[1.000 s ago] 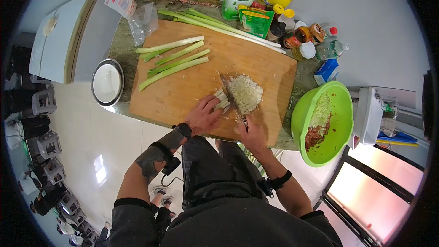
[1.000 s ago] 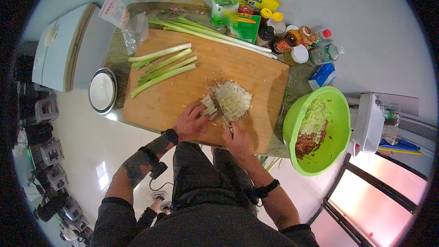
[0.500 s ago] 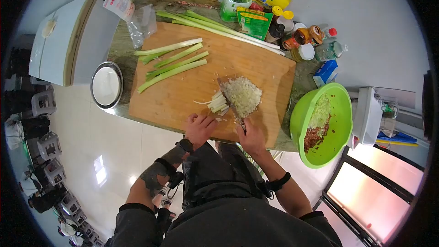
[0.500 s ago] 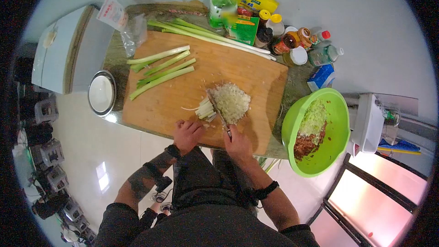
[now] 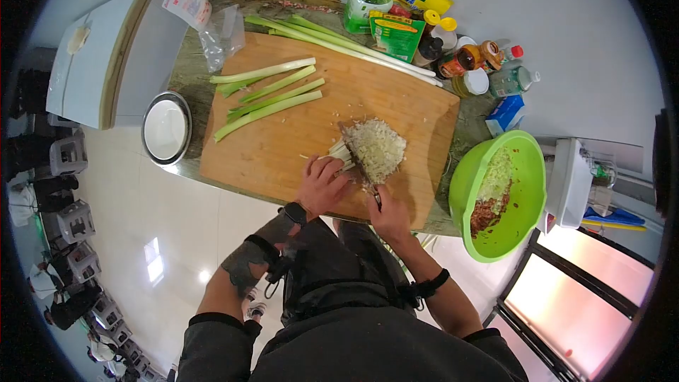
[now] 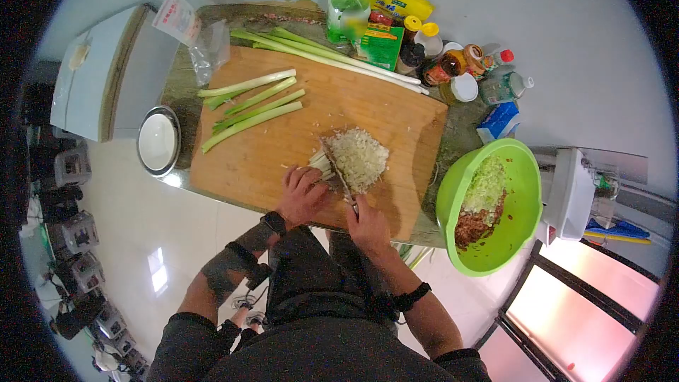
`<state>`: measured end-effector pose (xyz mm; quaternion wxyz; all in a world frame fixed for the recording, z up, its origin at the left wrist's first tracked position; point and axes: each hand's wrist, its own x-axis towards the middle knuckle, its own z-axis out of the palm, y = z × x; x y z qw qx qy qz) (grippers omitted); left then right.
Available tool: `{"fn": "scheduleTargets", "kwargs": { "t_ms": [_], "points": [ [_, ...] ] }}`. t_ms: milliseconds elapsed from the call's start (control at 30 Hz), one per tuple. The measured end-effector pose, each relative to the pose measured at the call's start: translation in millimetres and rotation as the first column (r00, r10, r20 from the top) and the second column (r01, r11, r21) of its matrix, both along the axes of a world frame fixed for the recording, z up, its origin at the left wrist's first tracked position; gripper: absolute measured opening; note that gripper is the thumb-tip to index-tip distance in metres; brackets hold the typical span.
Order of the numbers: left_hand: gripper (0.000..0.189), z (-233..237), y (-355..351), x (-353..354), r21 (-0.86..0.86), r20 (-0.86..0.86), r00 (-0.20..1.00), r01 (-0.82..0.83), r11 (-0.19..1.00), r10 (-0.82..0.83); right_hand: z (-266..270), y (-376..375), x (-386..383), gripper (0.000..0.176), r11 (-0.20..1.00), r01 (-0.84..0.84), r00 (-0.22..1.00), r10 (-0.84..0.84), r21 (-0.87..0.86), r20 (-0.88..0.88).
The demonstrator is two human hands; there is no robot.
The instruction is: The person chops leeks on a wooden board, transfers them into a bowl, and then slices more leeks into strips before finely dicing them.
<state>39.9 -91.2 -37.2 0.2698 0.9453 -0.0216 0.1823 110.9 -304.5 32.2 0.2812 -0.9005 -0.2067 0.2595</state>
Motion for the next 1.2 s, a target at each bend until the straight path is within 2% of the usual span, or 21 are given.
{"fn": "scheduleTargets", "kwargs": {
  "t_ms": [67, 167, 267, 333, 467, 633, 733, 1033, 1200],
  "points": [
    [0.036, -2, 12, 5, -0.022, -0.045, 0.994, 0.102, 0.995, -0.103, 0, -1, -2, 0.031, 0.999, -0.001, 1.000, 0.001, -0.033, -0.023],
    [0.032, 0, 24, 19, -0.047, -0.049, 0.975, 0.213, 0.976, -0.216, 5, 2, -2, 0.031, 0.996, 0.007, 0.998, -0.013, -0.094, -0.060],
    [0.031, -10, 20, 22, 0.005, -0.110, 0.982, 0.158, 0.987, -0.157, 7, 4, -4, 0.030, 0.995, 0.044, 0.998, -0.047, -0.089, -0.037],
    [0.031, -13, 16, 25, -0.024, -0.115, 0.986, 0.122, 0.992, -0.124, 7, 5, -6, 0.030, 0.998, 0.039, 0.999, -0.038, -0.055, 0.017],
    [0.031, -14, 9, 26, -0.096, -0.079, 0.996, 0.022, 0.995, -0.030, 12, 9, -7, 0.032, 0.994, 0.089, 0.996, -0.090, -0.060, -0.024],
    [0.032, -17, 19, 23, -0.121, -0.062, 0.992, 0.106, 0.987, -0.114, 12, 15, -8, 0.033, 0.996, 0.059, 0.998, -0.060, -0.065, -0.006],
    [0.033, -20, 23, 24, -0.128, -0.065, 0.988, 0.130, 0.983, -0.140, 17, 16, -5, 0.035, 0.997, 0.065, 0.993, -0.069, -0.047, -0.095],
    [0.030, -12, 34, 29, -0.072, -0.068, 0.979, 0.188, 0.980, -0.193, 33, 11, 6, 0.035, 0.993, 0.021, 0.989, -0.037, -0.113, -0.143],
    [0.030, -10, 36, 32, -0.107, -0.088, 0.974, 0.198, 0.974, -0.207, 81, 10, 23, 0.035, 0.972, -0.126, 0.985, 0.098, -0.200, -0.143]
  ]
}}
